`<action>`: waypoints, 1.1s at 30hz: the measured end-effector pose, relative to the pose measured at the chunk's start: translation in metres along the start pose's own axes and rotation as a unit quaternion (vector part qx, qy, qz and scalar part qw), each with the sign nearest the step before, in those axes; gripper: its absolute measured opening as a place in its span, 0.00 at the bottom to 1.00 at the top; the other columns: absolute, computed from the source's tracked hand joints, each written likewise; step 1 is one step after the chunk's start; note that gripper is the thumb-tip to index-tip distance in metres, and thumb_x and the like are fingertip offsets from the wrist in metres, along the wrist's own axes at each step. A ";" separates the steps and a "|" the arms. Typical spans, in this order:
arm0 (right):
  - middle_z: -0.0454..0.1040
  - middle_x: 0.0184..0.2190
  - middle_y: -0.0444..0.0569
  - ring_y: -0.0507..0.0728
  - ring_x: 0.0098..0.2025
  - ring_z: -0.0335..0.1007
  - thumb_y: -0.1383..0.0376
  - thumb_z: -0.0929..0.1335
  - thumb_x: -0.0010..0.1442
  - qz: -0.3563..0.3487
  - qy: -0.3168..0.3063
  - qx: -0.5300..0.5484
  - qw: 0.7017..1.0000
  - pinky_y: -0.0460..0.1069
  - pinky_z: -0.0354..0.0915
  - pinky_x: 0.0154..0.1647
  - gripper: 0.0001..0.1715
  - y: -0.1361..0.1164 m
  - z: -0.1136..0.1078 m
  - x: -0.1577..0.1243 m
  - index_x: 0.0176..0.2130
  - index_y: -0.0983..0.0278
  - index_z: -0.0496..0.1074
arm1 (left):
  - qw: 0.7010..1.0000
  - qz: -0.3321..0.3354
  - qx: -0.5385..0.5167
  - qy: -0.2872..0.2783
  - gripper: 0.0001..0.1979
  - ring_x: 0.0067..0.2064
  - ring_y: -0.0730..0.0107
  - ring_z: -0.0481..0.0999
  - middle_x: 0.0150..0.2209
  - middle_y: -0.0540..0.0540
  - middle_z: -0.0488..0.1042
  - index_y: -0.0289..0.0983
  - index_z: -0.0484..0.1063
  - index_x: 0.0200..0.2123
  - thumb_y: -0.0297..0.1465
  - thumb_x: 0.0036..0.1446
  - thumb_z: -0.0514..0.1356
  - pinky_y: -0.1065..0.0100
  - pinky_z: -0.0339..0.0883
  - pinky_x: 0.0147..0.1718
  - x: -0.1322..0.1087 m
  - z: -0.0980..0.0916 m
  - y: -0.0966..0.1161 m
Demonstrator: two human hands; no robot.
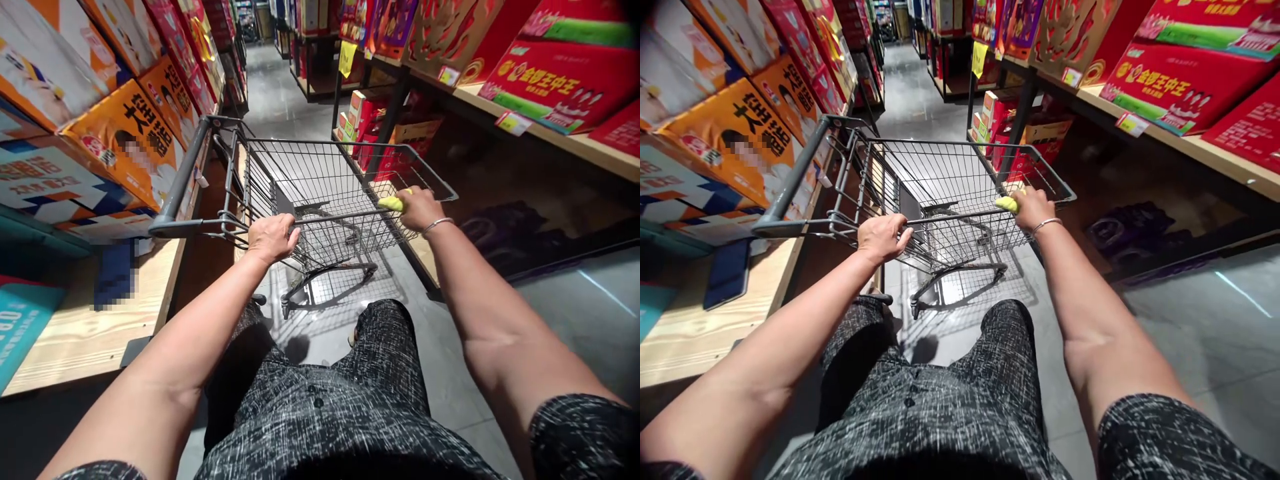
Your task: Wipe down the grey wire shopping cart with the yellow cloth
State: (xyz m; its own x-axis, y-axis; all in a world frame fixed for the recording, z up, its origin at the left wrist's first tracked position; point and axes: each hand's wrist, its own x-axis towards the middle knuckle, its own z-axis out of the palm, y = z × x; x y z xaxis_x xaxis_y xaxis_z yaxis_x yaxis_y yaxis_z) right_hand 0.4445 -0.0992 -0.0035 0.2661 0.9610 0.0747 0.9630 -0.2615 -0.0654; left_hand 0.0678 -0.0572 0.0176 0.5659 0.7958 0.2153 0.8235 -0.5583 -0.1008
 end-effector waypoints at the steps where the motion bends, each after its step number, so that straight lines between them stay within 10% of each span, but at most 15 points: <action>1: 0.67 0.57 0.58 0.67 0.54 0.62 0.73 0.69 0.55 -0.020 0.023 0.014 0.999 0.60 0.65 0.46 0.32 -0.010 0.004 -0.004 0.58 0.58 0.72 | 1.000 -0.002 -0.003 -0.002 0.17 0.43 0.56 0.79 0.40 0.45 0.80 0.40 0.73 0.42 0.43 0.69 0.50 0.61 0.61 0.35 0.005 0.000 -0.001; 9: 0.62 0.65 0.47 0.67 0.66 0.48 0.68 0.65 0.65 -0.220 0.222 0.053 0.949 0.64 0.55 0.62 0.31 -0.121 0.073 -0.031 0.62 0.44 0.68 | 1.000 -0.018 -0.012 -0.019 0.19 0.43 0.55 0.81 0.41 0.46 0.81 0.42 0.74 0.42 0.42 0.71 0.46 0.62 0.59 0.32 0.027 0.001 -0.010; 20: 0.71 0.59 0.49 0.63 0.62 0.54 0.69 0.62 0.65 -0.239 -0.086 0.014 0.967 0.63 0.53 0.61 0.23 -0.091 0.202 -0.068 0.53 0.51 0.75 | 1.000 -0.014 -0.024 -0.014 0.19 0.44 0.56 0.80 0.41 0.47 0.81 0.43 0.76 0.43 0.45 0.70 0.48 0.62 0.61 0.34 0.021 0.003 -0.011; 24: 0.70 0.60 0.47 0.63 0.64 0.54 0.70 0.62 0.64 -0.247 -0.074 0.007 0.966 0.65 0.53 0.62 0.26 -0.079 0.185 -0.059 0.55 0.47 0.75 | 0.999 -0.025 -0.030 -0.017 0.17 0.44 0.56 0.79 0.41 0.46 0.81 0.43 0.75 0.43 0.44 0.69 0.50 0.61 0.62 0.36 0.021 0.003 -0.010; 33: 0.64 0.58 0.51 0.71 0.65 0.47 0.55 0.67 0.64 -0.139 0.076 0.019 0.987 0.68 0.51 0.65 0.28 -0.059 0.064 -0.027 0.63 0.40 0.68 | 0.995 -0.069 -0.039 -0.061 0.20 0.50 0.50 0.75 0.41 0.40 0.80 0.38 0.76 0.40 0.41 0.70 0.48 0.54 0.63 0.49 0.042 -0.012 0.020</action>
State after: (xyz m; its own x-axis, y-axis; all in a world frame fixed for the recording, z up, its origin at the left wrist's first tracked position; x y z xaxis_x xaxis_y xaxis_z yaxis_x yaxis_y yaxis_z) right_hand 0.3776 -0.1035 -0.0652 -0.0027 0.9698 0.2439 0.9982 0.0171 -0.0573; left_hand 0.1071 -0.0376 0.0360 0.4521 0.8860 0.1027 0.8908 -0.4543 -0.0025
